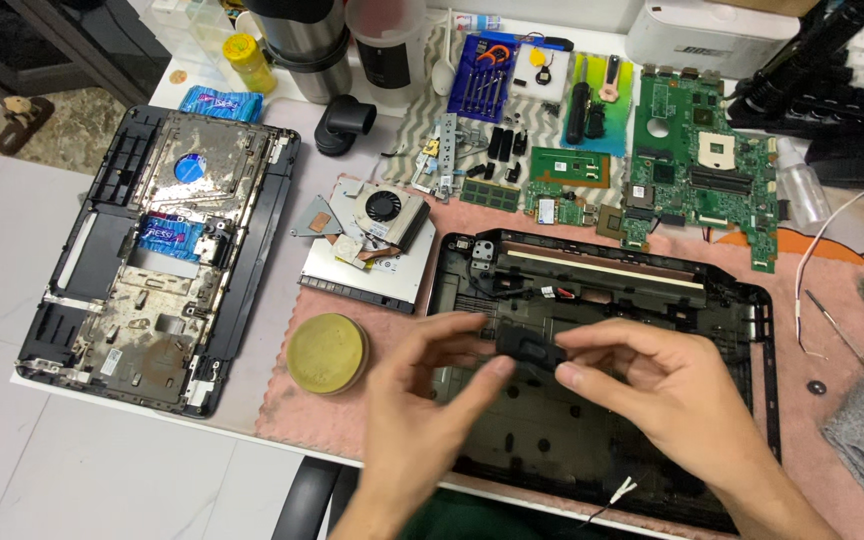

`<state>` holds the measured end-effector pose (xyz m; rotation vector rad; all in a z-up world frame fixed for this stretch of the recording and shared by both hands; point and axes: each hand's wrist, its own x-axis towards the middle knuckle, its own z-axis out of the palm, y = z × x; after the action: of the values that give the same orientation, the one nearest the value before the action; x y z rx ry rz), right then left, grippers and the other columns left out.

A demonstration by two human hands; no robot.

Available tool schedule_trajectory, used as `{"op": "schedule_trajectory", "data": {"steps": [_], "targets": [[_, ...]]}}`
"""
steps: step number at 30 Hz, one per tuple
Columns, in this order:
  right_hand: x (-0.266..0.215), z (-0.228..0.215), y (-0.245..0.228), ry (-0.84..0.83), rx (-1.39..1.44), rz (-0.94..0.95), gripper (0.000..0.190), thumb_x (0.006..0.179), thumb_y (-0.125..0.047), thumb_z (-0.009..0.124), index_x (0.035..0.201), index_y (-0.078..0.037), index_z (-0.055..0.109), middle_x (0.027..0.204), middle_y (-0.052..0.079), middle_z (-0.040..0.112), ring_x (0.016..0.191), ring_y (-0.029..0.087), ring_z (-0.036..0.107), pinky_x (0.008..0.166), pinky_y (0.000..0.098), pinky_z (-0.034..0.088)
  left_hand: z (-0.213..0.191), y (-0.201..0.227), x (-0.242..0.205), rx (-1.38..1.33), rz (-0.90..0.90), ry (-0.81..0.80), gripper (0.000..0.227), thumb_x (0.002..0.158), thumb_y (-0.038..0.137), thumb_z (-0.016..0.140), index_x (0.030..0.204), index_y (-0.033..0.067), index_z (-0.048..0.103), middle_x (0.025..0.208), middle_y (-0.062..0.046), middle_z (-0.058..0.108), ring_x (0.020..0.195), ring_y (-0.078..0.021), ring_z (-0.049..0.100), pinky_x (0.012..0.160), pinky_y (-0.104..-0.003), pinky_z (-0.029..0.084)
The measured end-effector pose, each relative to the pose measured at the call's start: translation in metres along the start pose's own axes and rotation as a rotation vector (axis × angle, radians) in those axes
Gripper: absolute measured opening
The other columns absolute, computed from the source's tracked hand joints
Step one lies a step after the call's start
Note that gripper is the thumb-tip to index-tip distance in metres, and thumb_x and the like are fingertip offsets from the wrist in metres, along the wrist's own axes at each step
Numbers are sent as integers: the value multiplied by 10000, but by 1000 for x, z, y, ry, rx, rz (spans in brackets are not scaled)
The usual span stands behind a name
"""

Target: The person assembles a laptop by installing internal components into the chassis. They place a fan and heat sink assembly, connect ribbon cables, and secure metal brackets using a screwdriver.

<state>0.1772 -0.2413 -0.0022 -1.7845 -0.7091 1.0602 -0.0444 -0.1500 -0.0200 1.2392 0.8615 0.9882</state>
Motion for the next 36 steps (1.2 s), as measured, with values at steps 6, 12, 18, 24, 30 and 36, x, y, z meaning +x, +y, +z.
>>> {"op": "schedule_trajectory", "data": {"steps": [6, 12, 18, 24, 30, 36], "targets": [[21, 18, -20, 19, -521, -421, 234, 929, -181, 892, 1147, -144, 969, 1189, -1, 931, 1088, 133, 866, 735, 295, 652, -57, 20, 34, 566, 317, -38, 249, 970, 208, 893, 1185, 99, 830, 1097, -30, 879, 988, -153, 819, 886, -301, 650], [63, 37, -25, -55, -704, -649, 259, 1010, -213, 833, 1231, -94, 897, 1248, 71, 869, 1190, 263, 807, 1078, 473, 640, -80, 19, 72, 771, 345, -202, 394, 1030, 231, 843, 1385, 105, 730, 1324, -77, 791, 1214, -271, 764, 1013, -400, 591], [89, 48, -21, -71, -757, -706, 201, 1012, -196, 846, 1168, -86, 911, 1179, 79, 889, 1152, 244, 823, 1059, 423, 620, -81, 11, 113, 882, 357, -410, 778, 896, 227, 983, 1566, 113, 602, 1391, -95, 734, 1231, -344, 618, 1024, -454, 512], [92, 54, -25, -38, -720, -678, 196, 994, -159, 869, 1162, -70, 913, 1170, 98, 883, 1114, 260, 834, 1026, 437, 652, -76, 2, 151, 875, 393, -575, 926, 822, 234, 1037, 1584, 105, 528, 1468, -112, 767, 1197, -364, 583, 971, -469, 494], [99, 61, -30, -14, -661, -761, 135, 1005, -75, 870, 1129, -28, 890, 1125, 110, 868, 1040, 260, 815, 1008, 427, 638, -69, -9, 168, 863, 379, -639, 960, 842, 234, 1022, 1640, 128, 499, 1304, -90, 776, 1150, -329, 552, 962, -461, 475], [95, 65, -34, 1, -695, -794, 87, 1005, -45, 872, 1083, -6, 874, 1082, 124, 848, 993, 266, 805, 955, 413, 636, -65, -8, 170, 850, 349, -647, 853, 902, 204, 922, 1634, 147, 488, 1355, -11, 829, 1060, -316, 535, 892, -464, 414]]}}
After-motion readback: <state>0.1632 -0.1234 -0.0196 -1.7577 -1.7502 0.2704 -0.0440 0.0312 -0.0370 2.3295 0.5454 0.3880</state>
